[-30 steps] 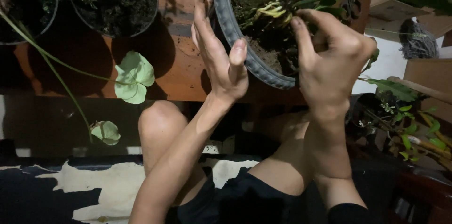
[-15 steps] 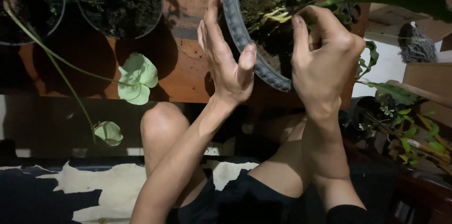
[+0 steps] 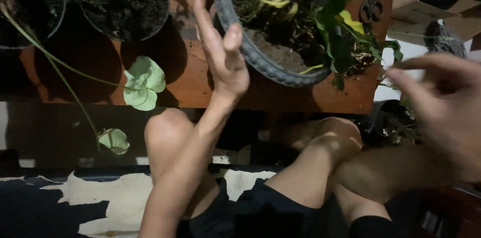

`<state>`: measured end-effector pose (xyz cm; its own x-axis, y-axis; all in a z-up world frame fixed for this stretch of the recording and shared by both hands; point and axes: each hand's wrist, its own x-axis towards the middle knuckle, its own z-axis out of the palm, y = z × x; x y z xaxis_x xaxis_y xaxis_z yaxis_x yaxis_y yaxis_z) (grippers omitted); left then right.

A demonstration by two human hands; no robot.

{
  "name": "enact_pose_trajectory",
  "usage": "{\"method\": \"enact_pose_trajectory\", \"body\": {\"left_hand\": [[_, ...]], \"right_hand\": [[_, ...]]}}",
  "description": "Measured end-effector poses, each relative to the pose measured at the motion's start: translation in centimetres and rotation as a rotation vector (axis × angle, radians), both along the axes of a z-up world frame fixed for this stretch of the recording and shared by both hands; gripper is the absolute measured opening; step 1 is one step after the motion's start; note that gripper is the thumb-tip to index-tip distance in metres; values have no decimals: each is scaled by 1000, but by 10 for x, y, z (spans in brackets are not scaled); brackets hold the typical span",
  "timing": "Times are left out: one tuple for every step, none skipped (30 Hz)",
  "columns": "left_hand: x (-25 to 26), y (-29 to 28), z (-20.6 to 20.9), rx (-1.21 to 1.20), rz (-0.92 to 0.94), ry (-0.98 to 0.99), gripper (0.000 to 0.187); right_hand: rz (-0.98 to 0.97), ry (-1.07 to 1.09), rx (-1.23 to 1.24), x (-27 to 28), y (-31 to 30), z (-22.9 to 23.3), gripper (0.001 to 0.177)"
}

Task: A person is inspecting a plant, removing old moss and soil from its roots, and then placing it into a new plastic pot.

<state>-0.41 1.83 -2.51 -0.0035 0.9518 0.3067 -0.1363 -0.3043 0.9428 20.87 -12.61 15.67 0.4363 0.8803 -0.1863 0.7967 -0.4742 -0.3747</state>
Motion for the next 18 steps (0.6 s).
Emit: {"method": "enact_pose_trajectory", "body": {"left_hand": [[0,3,0,15,-26,-97,68],[0,5,0,28,-50,-193,64],[-1,5,-5,27,-51,-191,64],[-1,6,-10,25,-85,-263,70],[-1,6,-15,22,-119,-334,77],[-2,7,-11,23,-121,-333,77],[-3,7,-7,39,-109,-305,66],[-4,8,-4,55,-97,-276,55],[-5,8,-3,57,-98,-274,55],[-5,9,-3,36,-85,-261,56],[-6,9,-2,15,-71,-248,58],[-5,9,-4,15,-71,-245,58],[-5,9,-5,30,-74,-249,58],[-5,9,-7,44,-78,-253,57],[-5,9,-5,43,-78,-250,57],[-4,8,-4,44,-70,-237,59],[-3,8,-3,44,-62,-223,61],[-3,8,-2,43,-62,-223,61]], "right_hand": [[-69,-16,14,35,-19,-21,25],[-137,-31,27,71,-38,-41,45],[-138,-30,26,82,-41,-47,45],[-158,-52,61,92,-43,-53,42],[-177,-75,97,103,-46,-59,41],[-178,-74,99,104,-46,-61,41],[-209,-3,126,106,-45,-63,37],[-238,69,153,107,-44,-65,35],[-239,70,154,106,-42,-65,35],[-41,-33,210,105,-38,-65,16],[159,-132,260,103,-35,-65,28],[159,-129,260,108,-35,-71,28],[55,-120,240,113,-36,-77,21],[-48,-111,218,118,-36,-83,21],[-49,-108,217,113,-31,-80,21],[-64,-110,151,108,-26,-76,25],[-79,-111,85,103,-21,-71,46],[-78,-111,84,92,-12,-66,46]]}}
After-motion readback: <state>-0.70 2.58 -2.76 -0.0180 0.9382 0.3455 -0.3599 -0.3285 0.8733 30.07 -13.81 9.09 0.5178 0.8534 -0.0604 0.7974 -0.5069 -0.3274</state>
